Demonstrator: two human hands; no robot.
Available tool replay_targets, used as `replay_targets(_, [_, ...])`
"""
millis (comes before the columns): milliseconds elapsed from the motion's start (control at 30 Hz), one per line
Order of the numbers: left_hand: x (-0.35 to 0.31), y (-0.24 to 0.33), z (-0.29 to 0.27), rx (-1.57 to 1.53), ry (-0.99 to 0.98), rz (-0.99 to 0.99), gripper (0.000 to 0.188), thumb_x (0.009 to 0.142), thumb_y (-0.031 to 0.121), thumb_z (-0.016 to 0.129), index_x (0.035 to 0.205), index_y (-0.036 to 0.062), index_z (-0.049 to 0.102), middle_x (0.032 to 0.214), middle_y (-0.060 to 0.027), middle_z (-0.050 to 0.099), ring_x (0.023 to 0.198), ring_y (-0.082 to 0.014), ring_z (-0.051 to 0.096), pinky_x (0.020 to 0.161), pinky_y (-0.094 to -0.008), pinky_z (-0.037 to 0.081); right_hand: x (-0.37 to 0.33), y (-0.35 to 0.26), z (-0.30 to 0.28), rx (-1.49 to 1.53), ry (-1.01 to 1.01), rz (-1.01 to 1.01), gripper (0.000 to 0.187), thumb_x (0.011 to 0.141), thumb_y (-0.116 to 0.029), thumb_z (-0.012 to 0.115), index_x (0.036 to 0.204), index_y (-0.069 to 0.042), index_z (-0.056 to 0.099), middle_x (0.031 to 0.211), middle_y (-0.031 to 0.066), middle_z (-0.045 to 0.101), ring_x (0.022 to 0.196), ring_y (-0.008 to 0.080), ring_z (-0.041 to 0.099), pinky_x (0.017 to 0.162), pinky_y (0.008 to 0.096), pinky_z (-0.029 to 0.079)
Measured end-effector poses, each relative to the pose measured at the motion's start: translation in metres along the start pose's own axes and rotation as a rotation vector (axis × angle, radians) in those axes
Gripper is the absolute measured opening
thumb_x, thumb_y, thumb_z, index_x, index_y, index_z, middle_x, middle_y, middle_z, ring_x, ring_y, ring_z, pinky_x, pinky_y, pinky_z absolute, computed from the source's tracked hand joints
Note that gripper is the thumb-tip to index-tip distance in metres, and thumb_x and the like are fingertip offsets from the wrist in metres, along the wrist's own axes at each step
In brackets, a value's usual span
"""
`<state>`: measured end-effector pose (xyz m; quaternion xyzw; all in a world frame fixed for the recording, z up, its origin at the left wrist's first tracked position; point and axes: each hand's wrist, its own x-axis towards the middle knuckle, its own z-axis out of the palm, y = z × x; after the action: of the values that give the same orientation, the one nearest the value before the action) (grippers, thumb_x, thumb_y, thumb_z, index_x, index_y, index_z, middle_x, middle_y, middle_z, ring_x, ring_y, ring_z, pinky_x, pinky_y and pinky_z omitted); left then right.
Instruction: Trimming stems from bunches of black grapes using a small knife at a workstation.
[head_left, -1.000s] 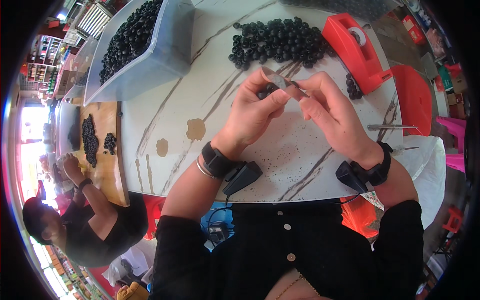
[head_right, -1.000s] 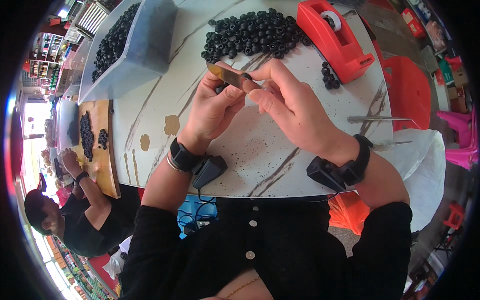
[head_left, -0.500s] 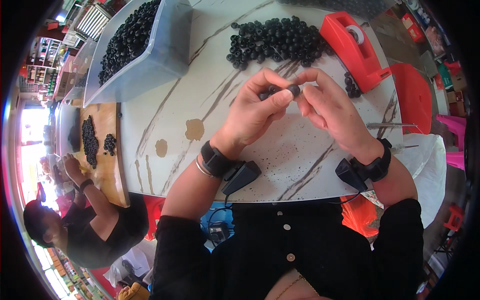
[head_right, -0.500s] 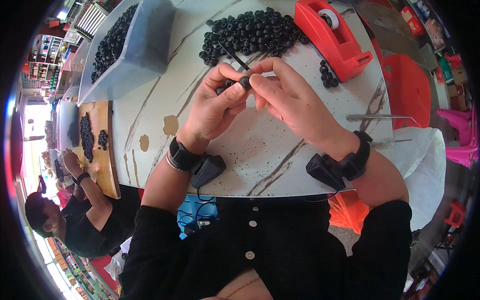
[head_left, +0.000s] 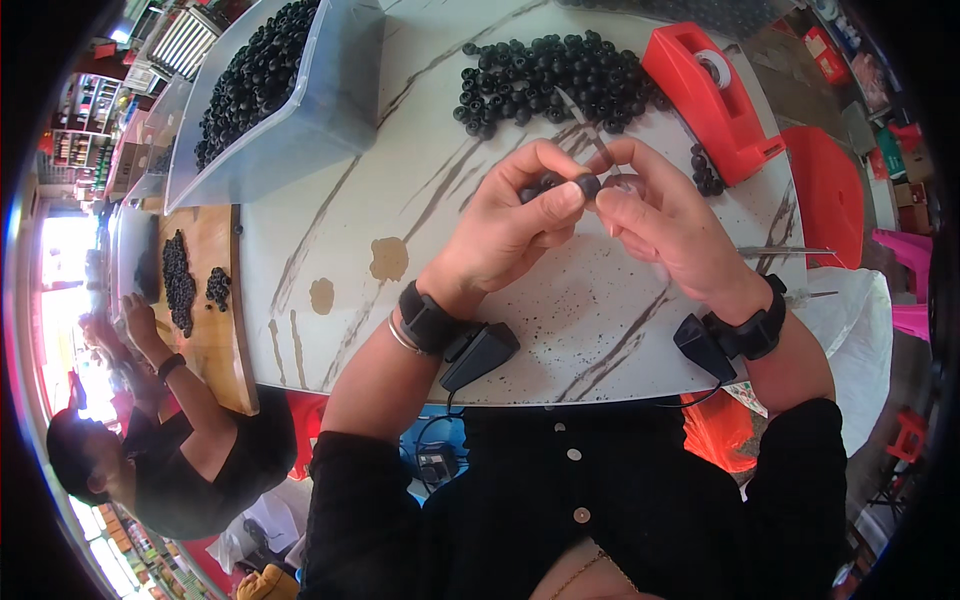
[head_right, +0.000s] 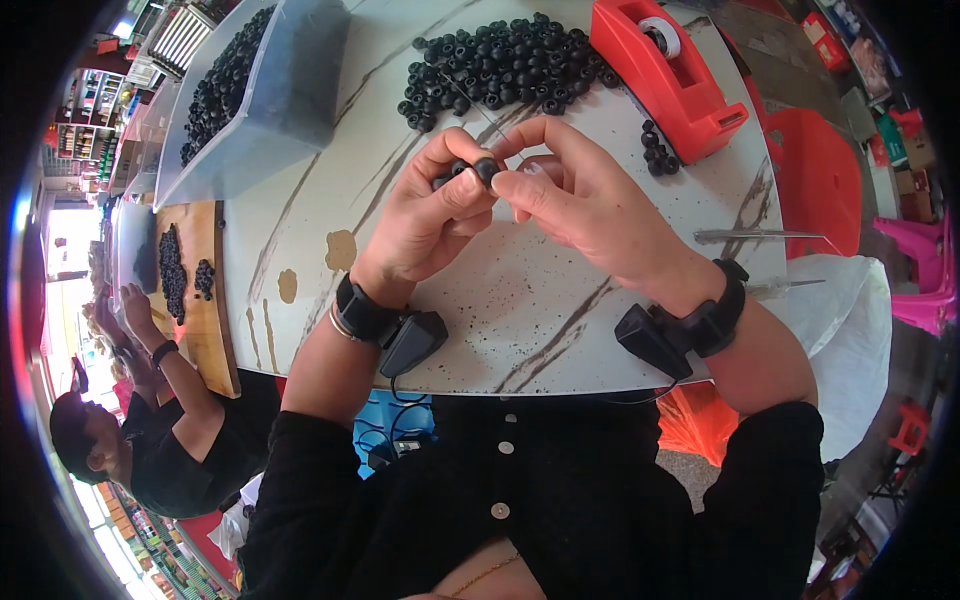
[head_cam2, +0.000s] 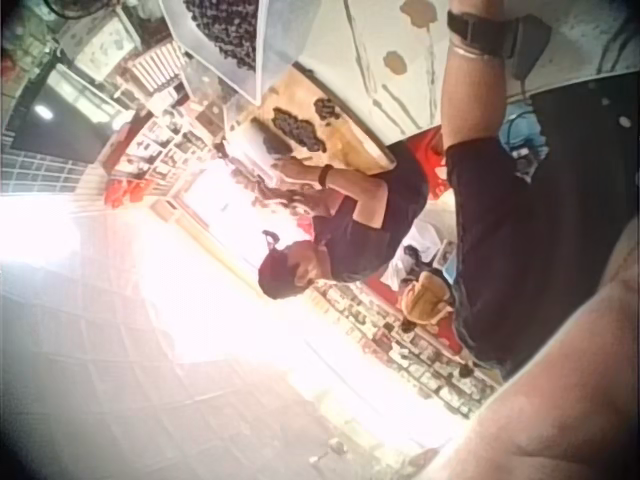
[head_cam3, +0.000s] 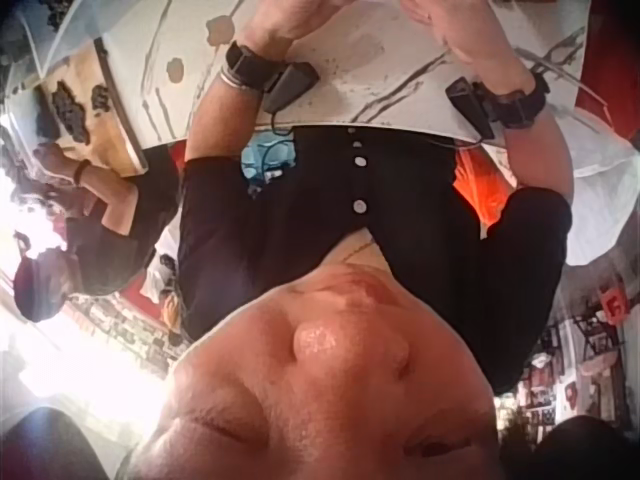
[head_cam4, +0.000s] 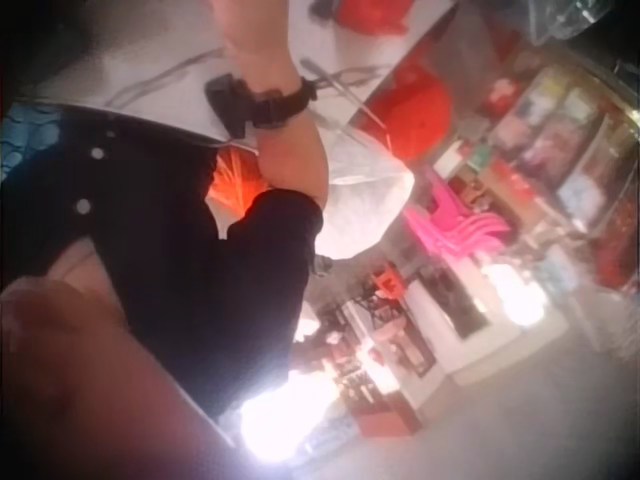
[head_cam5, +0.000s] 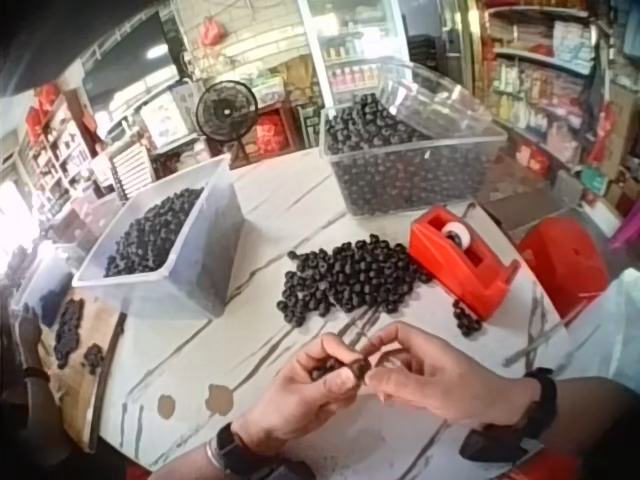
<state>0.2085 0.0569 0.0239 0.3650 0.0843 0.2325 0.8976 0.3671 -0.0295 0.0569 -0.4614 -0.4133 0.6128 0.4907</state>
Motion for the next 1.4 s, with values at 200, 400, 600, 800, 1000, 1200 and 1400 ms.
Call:
replay_targets(200, [-0.001,0.003,-0.002,-0.080,0.007,-0.023,0.012,0.085,0.010,0.057,0.095,0.0065,0.051,0.087,-0.0036,0.055,0.054,-0.0026,0.033,0.045,-0.0159,0.026,-0.001,0.000,-0.001,-0.043,-0.004,-0.148,0.029,0.091,-0.020,0.041,0.116,-0.006,0.041,0.069,-0.0016,0.047,0.050,-0.0007,0.031,0.045,0.0121,0.022])
replay_targets(400, [-0.003,0.003,-0.001,-0.122,0.070,0.001,0.021,0.087,0.011,0.053,0.107,0.0045,0.049,0.092,-0.0042,0.054,0.060,-0.0025,0.035,0.047,-0.0141,0.028,-0.003,-0.003,0.001,-0.398,-0.048,-0.325,0.035,0.091,-0.017,0.042,0.123,-0.003,0.039,0.080,0.0013,0.053,0.059,0.0026,0.041,0.053,0.0153,0.031])
replay_targets(600, [-0.004,-0.001,-0.008,-0.115,0.039,-0.008,0.023,0.089,0.013,0.050,0.109,0.0027,0.048,0.089,-0.0045,0.055,0.060,-0.0031,0.034,0.048,-0.0136,0.029,-0.002,-0.002,0.000,-0.554,-0.047,-0.412,0.037,0.087,-0.013,0.050,0.122,-0.002,0.042,0.097,0.0033,0.057,0.066,0.0057,0.048,0.058,0.0185,0.036])
replay_targets(800, [-0.003,-0.002,-0.007,-0.156,0.012,-0.019,0.018,0.089,0.014,0.049,0.104,0.0028,0.049,0.082,-0.0031,0.055,0.060,-0.0031,0.034,0.048,-0.0128,0.030,-0.002,-0.002,0.001,-0.600,-0.022,-0.435,0.036,0.086,-0.012,0.052,0.120,-0.003,0.045,0.084,0.0012,0.055,0.059,0.0047,0.041,0.054,0.0181,0.033])
replay_targets(1000, [-0.005,0.004,0.006,-0.174,0.106,-0.086,0.019,0.090,0.015,0.049,0.103,0.0027,0.048,0.081,-0.0019,0.053,0.060,-0.0025,0.034,0.048,-0.0122,0.030,-0.003,-0.002,0.003,-0.598,0.010,-0.465,0.037,0.085,-0.013,0.054,0.119,-0.004,0.046,0.072,-0.0011,0.049,0.056,0.0044,0.035,0.052,0.0181,0.029])
replay_targets(1200, [-0.004,0.003,0.004,-0.088,0.076,-0.066,0.018,0.090,0.015,0.046,0.105,0.0048,0.043,0.086,-0.0015,0.050,0.058,-0.0001,0.033,0.047,-0.0104,0.029,-0.002,0.000,0.003,-0.605,0.024,-0.496,0.036,0.085,-0.011,0.054,0.119,-0.004,0.046,0.078,-0.0006,0.054,0.057,0.0038,0.034,0.052,0.0181,0.030])
replay_targets(1400, [-0.004,0.002,0.002,-0.095,0.049,-0.067,0.018,0.091,0.018,0.047,0.101,0.0041,0.044,0.083,-0.0009,0.051,0.056,-0.0002,0.032,0.046,-0.0105,0.028,-0.002,0.001,0.005,-0.594,0.028,-0.496,0.032,0.085,-0.008,0.054,0.116,-0.003,0.048,0.083,0.0003,0.055,0.058,0.0035,0.035,0.053,0.0175,0.031])
